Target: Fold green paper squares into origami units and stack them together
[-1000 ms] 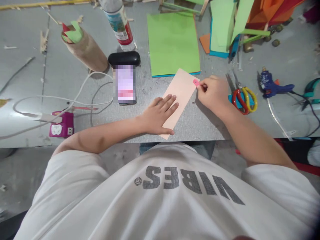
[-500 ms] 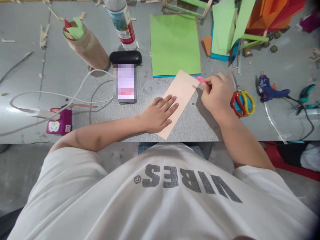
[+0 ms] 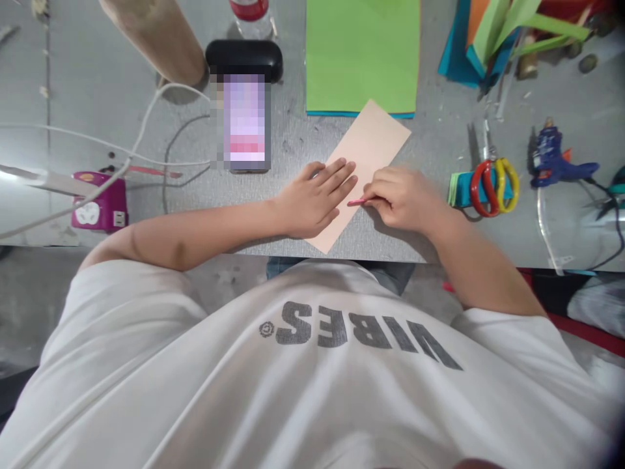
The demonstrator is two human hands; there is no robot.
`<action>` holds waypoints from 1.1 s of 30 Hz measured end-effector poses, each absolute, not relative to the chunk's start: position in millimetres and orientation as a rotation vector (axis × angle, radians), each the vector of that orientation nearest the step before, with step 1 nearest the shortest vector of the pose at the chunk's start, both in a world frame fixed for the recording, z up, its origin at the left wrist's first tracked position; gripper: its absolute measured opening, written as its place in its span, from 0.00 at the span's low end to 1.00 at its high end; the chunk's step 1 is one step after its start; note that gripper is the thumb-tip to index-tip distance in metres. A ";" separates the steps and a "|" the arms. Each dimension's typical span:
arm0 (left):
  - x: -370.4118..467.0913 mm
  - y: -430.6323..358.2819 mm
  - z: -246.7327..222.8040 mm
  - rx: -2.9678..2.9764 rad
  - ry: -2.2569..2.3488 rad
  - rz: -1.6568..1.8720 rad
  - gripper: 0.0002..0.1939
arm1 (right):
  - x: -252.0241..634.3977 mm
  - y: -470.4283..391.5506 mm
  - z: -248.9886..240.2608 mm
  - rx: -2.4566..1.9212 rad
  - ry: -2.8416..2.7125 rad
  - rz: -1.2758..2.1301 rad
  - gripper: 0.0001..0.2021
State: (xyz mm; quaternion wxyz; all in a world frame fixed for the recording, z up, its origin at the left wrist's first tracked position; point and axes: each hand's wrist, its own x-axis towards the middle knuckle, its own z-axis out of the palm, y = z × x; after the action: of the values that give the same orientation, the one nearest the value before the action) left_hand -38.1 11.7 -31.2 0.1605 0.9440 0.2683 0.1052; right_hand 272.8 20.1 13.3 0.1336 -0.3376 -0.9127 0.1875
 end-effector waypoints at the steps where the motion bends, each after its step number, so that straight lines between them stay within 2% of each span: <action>1: -38.5 12.3 -32.1 2.684 0.761 0.308 0.42 | 269.4 18.3 13.5 -0.932 -2.668 0.555 0.11; 10: -39.1 18.0 -37.8 2.549 0.739 0.383 0.42 | 226.9 -15.8 9.6 -0.420 -2.778 0.632 0.16; 25: -42.0 17.7 -25.2 2.655 0.738 0.245 0.42 | 206.8 -42.1 4.8 0.040 -2.737 0.649 0.18; 29: -42.5 15.4 -18.1 2.648 0.807 0.235 0.39 | 224.3 -18.7 6.8 -0.290 -2.408 0.884 0.10; 31: -42.9 13.8 -15.0 2.630 0.890 0.251 0.42 | 239.6 1.1 10.8 -0.736 -2.288 0.739 0.09; 33: -43.2 12.9 -12.3 2.608 0.937 0.269 0.45 | 256.4 21.7 13.9 -1.282 -2.166 0.478 0.15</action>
State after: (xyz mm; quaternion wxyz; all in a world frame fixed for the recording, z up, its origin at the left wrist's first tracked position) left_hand -43.2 12.9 -12.3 0.1777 0.9219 0.3310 0.0950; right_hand 256.4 21.7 13.9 0.2856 -0.4796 -0.8102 0.1787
